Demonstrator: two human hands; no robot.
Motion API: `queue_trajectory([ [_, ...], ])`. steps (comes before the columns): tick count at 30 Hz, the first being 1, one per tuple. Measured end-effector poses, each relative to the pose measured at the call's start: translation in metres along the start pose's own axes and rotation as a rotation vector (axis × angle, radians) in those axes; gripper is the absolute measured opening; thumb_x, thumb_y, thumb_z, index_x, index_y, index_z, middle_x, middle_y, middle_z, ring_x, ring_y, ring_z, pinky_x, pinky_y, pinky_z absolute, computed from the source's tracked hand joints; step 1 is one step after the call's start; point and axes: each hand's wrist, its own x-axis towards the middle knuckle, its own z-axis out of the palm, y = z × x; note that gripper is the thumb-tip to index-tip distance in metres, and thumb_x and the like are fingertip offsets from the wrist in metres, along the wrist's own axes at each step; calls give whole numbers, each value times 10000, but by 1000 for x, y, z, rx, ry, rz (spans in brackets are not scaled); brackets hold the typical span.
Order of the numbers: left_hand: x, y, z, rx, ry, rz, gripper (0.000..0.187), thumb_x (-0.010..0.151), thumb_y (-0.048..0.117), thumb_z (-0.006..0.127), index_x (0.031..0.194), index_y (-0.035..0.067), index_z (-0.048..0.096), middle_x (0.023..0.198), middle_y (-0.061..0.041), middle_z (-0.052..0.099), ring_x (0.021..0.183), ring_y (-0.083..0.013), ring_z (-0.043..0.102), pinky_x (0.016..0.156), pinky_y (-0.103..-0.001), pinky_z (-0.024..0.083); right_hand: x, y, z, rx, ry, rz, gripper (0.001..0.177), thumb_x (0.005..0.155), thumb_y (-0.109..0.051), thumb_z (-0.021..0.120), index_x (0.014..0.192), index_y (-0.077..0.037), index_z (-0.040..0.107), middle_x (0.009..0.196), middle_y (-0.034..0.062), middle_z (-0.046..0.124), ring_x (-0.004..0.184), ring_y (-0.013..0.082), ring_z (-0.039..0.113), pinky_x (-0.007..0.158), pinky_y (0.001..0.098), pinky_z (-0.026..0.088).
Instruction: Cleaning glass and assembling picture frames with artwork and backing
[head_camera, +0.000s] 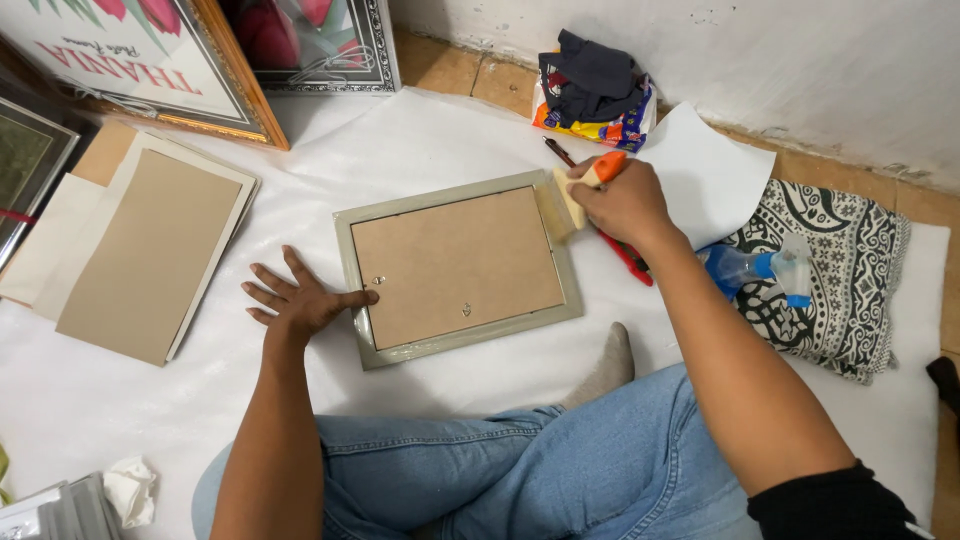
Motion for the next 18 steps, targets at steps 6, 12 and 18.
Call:
queue_trajectory([
  [6, -3, 3, -3, -10, -9, 0, 1609, 521, 775, 816, 1631, 203, -200, 1640, -257, -284, 1490, -498, -263, 1191, -652, -123, -24, -14, -11, -105, -150, 85, 326, 730, -278, 739, 928, -26, 800, 714, 185, 733, 683, 322, 742, 694, 437, 577],
  [12, 2, 0, 0, 6, -2, -1, 1596, 532, 766, 812, 1633, 203, -197, 1641, -259, -278, 1492, -501, -255, 1186, -661, -121, -1, -8, 9, 174, 156, -42, 269, 804, -272, 716, 1035, -174, 814, 865, 109, 757, 799, 255, 752, 717, 368, 579],
  [18, 2, 0, 0, 7, -13, -6, 1601, 528, 777, 810, 1630, 207, -203, 1641, -261, -276, 1491, -502, -256, 1187, -662, -118, -23, -20, 2, -66, 20, 55, 276, 768, -346, 706, 906, -135, 818, 834, 178, 755, 879, 406, 731, 735, 495, 565],
])
